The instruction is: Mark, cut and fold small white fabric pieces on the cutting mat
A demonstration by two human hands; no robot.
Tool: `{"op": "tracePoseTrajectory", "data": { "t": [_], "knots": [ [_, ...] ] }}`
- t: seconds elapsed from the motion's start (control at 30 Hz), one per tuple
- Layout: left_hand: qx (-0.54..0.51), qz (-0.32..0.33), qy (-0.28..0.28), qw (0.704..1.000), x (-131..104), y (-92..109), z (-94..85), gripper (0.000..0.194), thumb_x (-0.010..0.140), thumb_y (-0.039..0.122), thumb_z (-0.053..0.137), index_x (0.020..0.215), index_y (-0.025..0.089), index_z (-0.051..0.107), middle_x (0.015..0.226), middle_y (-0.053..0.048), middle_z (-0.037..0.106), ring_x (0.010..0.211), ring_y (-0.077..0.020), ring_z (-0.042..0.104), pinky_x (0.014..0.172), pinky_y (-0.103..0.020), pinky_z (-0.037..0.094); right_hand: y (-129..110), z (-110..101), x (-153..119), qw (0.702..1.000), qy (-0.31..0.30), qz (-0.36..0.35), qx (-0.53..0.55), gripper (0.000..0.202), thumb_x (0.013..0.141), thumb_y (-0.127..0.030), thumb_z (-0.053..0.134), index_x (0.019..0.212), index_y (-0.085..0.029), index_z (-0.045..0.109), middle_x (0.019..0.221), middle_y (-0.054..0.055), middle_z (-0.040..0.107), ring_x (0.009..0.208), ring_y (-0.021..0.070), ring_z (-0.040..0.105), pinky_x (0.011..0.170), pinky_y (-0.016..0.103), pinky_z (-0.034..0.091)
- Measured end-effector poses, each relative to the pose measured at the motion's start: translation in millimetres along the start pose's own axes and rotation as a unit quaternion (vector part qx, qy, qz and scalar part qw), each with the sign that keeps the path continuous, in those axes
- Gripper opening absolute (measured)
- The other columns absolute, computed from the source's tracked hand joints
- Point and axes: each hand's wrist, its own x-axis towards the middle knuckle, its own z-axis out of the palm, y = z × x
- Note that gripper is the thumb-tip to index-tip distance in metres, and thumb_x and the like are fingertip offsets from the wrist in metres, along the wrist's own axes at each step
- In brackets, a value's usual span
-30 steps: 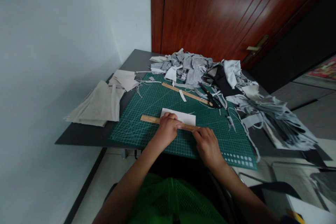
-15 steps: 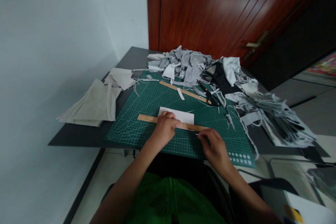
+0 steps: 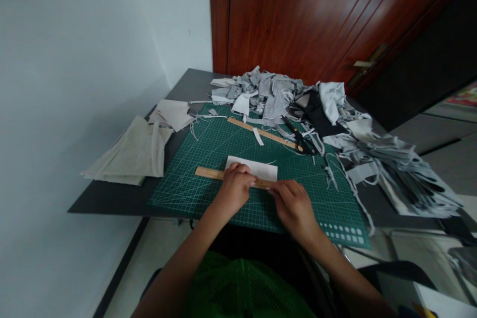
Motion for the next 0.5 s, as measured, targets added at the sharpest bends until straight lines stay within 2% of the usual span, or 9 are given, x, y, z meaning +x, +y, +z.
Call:
{"op": "tracePoseTrajectory", "data": {
  "t": [0.13, 0.23, 0.33, 0.4, 0.5],
  "knots": [
    [0.015, 0.002, -0.017, 1.000, 0.5, 5.6, -6.1, 0.029, 0.089, 0.004, 0.059, 0.084, 0.023, 0.080, 0.087, -0.005, 0.067, 0.097, -0.0241, 0.056, 0.085, -0.039, 0.047, 6.2, -24.0, 28.8, 0.990, -0.016, 0.019, 0.136, 0.015, 0.100, -0.015, 0.050, 0.100, -0.021, 0.064, 0.099, 0.007, 0.073, 0.092, 0.0228, 0.067, 0.083, 0.035, 0.050],
    [0.029, 0.003, -0.015, 0.999, 0.2, 8.5, -8.2, 0.033, 0.088, 0.000, 0.057, 0.088, 0.023, 0.080, 0.088, -0.005, 0.068, 0.098, -0.0250, 0.056, 0.086, -0.041, 0.049, 29.6, -27.8, 70.9, 0.973, -0.062, 0.043, 0.217, 0.011, 0.100, -0.024, 0.053, 0.095, -0.021, 0.062, 0.088, 0.005, 0.070, 0.083, 0.0207, 0.066, 0.075, 0.033, 0.050],
    [0.058, 0.013, -0.018, 0.998, -1.4, 9.1, -8.2, 0.032, 0.088, -0.001, 0.057, 0.090, 0.023, 0.078, 0.091, -0.006, 0.067, 0.100, -0.0257, 0.058, 0.087, -0.044, 0.050, 68.7, -10.4, 110.9, 0.928, -0.117, 0.084, 0.345, 0.019, 0.091, -0.037, 0.065, 0.084, -0.021, 0.060, 0.072, 0.001, 0.062, 0.066, 0.0175, 0.061, 0.064, 0.031, 0.049],
    [0.073, 0.024, -0.017, 0.997, -3.2, 8.5, -7.6, 0.031, 0.088, -0.001, 0.056, 0.090, 0.022, 0.077, 0.099, -0.007, 0.067, 0.112, -0.0277, 0.058, 0.092, -0.047, 0.051, 93.9, 6.4, 124.4, 0.889, -0.113, 0.123, 0.426, 0.031, 0.083, -0.047, 0.074, 0.083, -0.021, 0.057, 0.072, -0.001, 0.060, 0.061, 0.0147, 0.058, 0.059, 0.029, 0.048],
    [0.088, 0.042, -0.014, 0.995, -5.7, 6.3, -6.1, 0.035, 0.087, -0.004, 0.052, 0.096, 0.022, 0.074, 0.122, -0.008, 0.066, 0.140, -0.0314, 0.045, 0.107, -0.054, 0.048, 117.9, 23.9, 124.0, 0.858, -0.088, 0.157, 0.481, 0.041, 0.079, -0.050, 0.080, 0.101, -0.022, 0.059, 0.070, -0.005, 0.058, 0.057, 0.0123, 0.055, 0.054, 0.027, 0.048]
  ]
}}
